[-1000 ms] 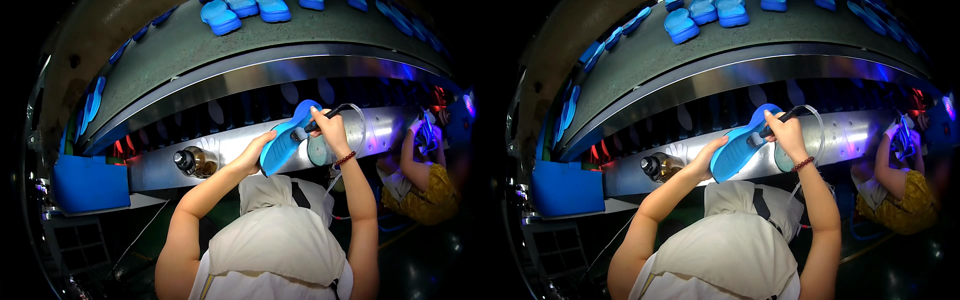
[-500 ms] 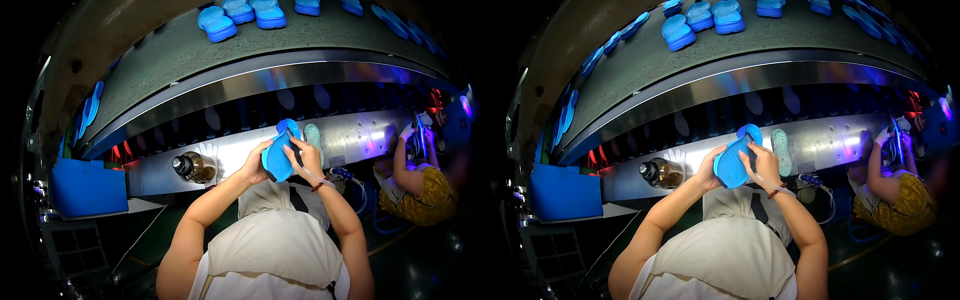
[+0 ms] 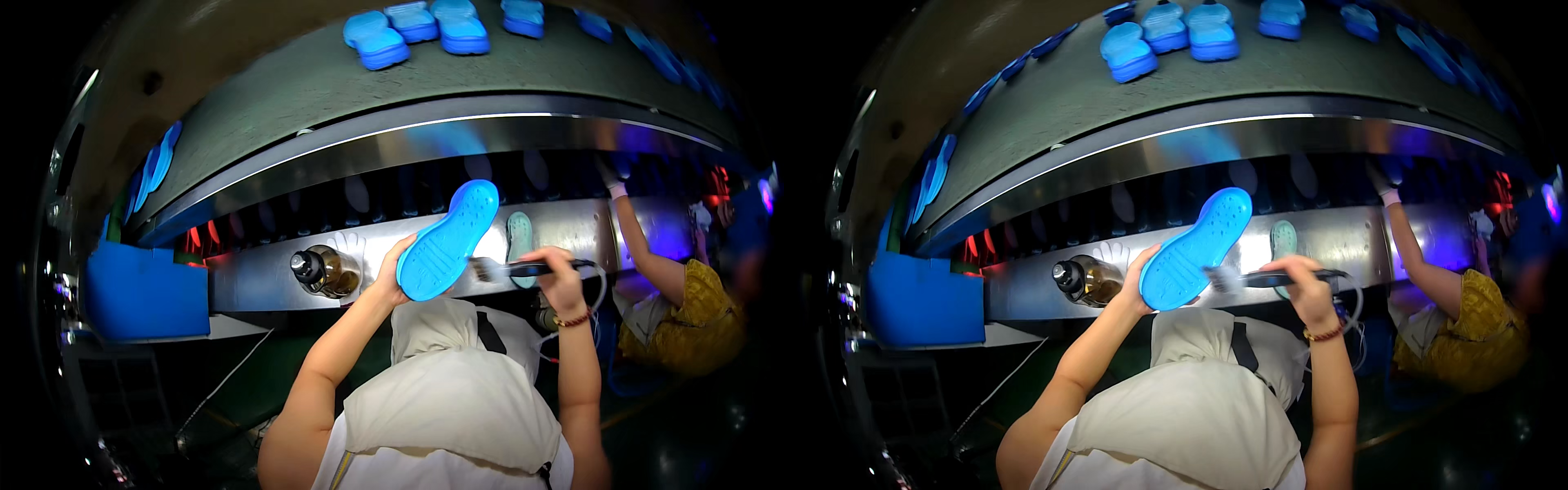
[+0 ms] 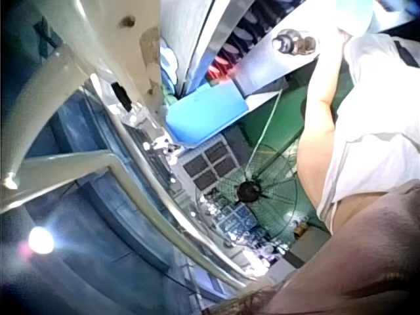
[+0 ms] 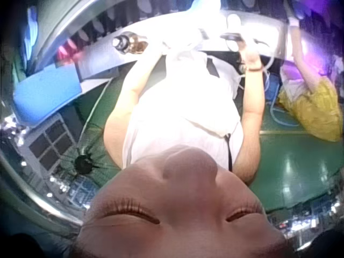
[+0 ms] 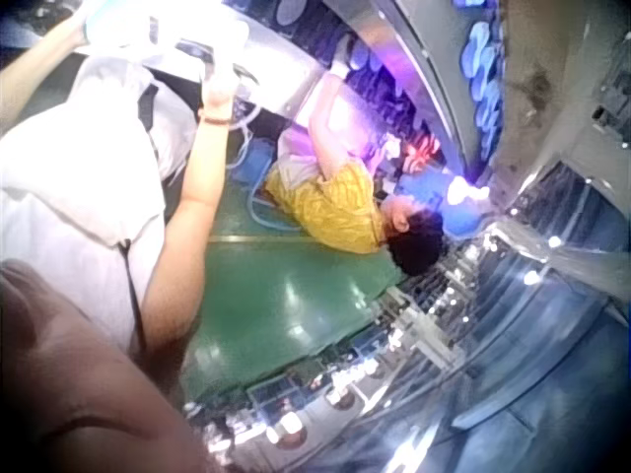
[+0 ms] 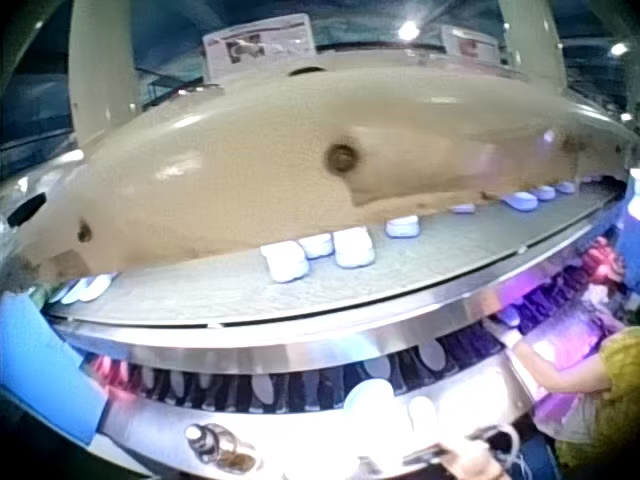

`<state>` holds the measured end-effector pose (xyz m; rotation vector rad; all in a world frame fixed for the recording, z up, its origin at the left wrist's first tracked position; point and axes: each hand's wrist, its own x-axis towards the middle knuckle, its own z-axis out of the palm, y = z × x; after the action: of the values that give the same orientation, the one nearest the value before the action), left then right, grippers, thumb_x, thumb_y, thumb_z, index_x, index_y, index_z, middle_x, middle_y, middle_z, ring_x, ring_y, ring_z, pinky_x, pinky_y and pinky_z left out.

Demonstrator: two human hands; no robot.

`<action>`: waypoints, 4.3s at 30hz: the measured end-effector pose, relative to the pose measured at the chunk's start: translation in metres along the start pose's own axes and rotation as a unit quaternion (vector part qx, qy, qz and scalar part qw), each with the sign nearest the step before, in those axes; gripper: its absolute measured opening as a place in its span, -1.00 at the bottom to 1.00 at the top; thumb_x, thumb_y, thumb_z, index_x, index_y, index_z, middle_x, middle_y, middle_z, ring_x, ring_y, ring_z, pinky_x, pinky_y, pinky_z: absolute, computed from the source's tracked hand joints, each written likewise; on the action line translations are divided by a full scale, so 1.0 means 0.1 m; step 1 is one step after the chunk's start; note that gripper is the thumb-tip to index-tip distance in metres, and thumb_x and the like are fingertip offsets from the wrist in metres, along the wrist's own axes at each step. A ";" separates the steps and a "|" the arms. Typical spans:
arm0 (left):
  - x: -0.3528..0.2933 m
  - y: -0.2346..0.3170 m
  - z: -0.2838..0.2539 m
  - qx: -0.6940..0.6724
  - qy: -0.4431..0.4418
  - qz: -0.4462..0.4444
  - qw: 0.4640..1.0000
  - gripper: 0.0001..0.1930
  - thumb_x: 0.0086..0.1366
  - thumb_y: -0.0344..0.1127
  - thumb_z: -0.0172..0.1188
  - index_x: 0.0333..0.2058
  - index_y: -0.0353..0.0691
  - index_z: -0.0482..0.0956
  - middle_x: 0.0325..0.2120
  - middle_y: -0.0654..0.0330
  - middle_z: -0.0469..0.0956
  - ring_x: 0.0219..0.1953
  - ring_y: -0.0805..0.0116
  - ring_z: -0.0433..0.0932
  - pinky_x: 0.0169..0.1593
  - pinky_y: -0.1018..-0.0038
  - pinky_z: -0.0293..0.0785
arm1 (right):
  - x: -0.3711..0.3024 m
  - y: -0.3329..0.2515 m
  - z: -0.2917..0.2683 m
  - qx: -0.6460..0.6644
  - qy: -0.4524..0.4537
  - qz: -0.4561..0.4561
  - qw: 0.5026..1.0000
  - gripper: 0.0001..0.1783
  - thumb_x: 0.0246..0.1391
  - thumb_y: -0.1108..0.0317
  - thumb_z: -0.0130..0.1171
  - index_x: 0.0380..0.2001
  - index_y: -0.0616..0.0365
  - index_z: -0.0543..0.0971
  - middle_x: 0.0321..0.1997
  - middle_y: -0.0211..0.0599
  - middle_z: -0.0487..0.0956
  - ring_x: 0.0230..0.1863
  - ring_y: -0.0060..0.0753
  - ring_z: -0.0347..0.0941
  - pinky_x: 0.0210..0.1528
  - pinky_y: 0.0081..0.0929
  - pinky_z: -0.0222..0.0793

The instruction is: The person applies a liquid to the edges of blue shoe soles using a brush, picking them up from a conveyor belt and placing them back after coating the sides.

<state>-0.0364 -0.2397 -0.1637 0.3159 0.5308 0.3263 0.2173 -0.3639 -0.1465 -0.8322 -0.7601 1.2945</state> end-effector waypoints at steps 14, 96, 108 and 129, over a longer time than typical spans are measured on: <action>-1.42 0.78 -0.04 0.102 -0.072 0.375 0.919 -0.40 0.17 -0.02 -0.10 0.04 -0.40 0.26 -0.10 -0.13 0.40 -0.14 0.04 0.48 -0.08 0.16 0.44 | -0.22 0.15 -0.36 0.136 0.159 0.009 0.978 -0.56 0.18 0.16 -0.14 -0.01 0.28 0.33 -0.12 -0.21 0.45 -0.19 -0.43 0.41 -0.22 -0.60 0.33; 0.29 -0.20 0.86 -0.052 -0.017 0.133 0.990 -0.08 0.03 0.52 -0.53 0.12 -0.10 0.16 -0.02 0.03 0.33 -0.04 0.08 0.38 0.04 0.08 0.28 | 0.36 -0.47 0.66 -0.320 -0.128 -0.207 0.916 -0.81 -0.20 0.49 0.24 -0.40 0.27 0.58 -0.36 -0.16 0.57 -0.30 -0.39 0.50 -0.23 -0.52 0.39; 0.26 -0.03 0.76 0.048 -0.163 0.215 0.962 0.01 -0.05 0.59 -0.55 0.08 -0.21 0.17 -0.16 -0.05 0.40 -0.21 0.05 0.47 -0.15 0.21 0.45 | 0.20 -0.56 0.62 -0.288 -0.185 -0.154 0.927 -0.77 -0.25 0.50 0.27 -0.38 0.22 0.60 -0.33 -0.18 0.57 -0.26 -0.35 0.49 -0.17 -0.51 0.37; 0.25 0.37 1.02 0.021 -0.077 0.357 0.930 0.09 -0.11 0.61 -0.67 -0.05 -0.32 0.28 -0.37 -0.16 0.48 -0.32 -0.02 0.50 -0.21 0.13 0.46 | 0.03 -0.52 0.51 -0.359 -0.098 -0.176 0.911 -0.76 -0.25 0.54 0.26 -0.37 0.20 0.60 -0.33 -0.22 0.59 -0.21 -0.34 0.46 -0.10 -0.45 0.35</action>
<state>0.0303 -0.2180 -0.0772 0.5708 0.2485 0.9896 0.1995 -0.3602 -0.0757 -1.0828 -1.5243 0.7643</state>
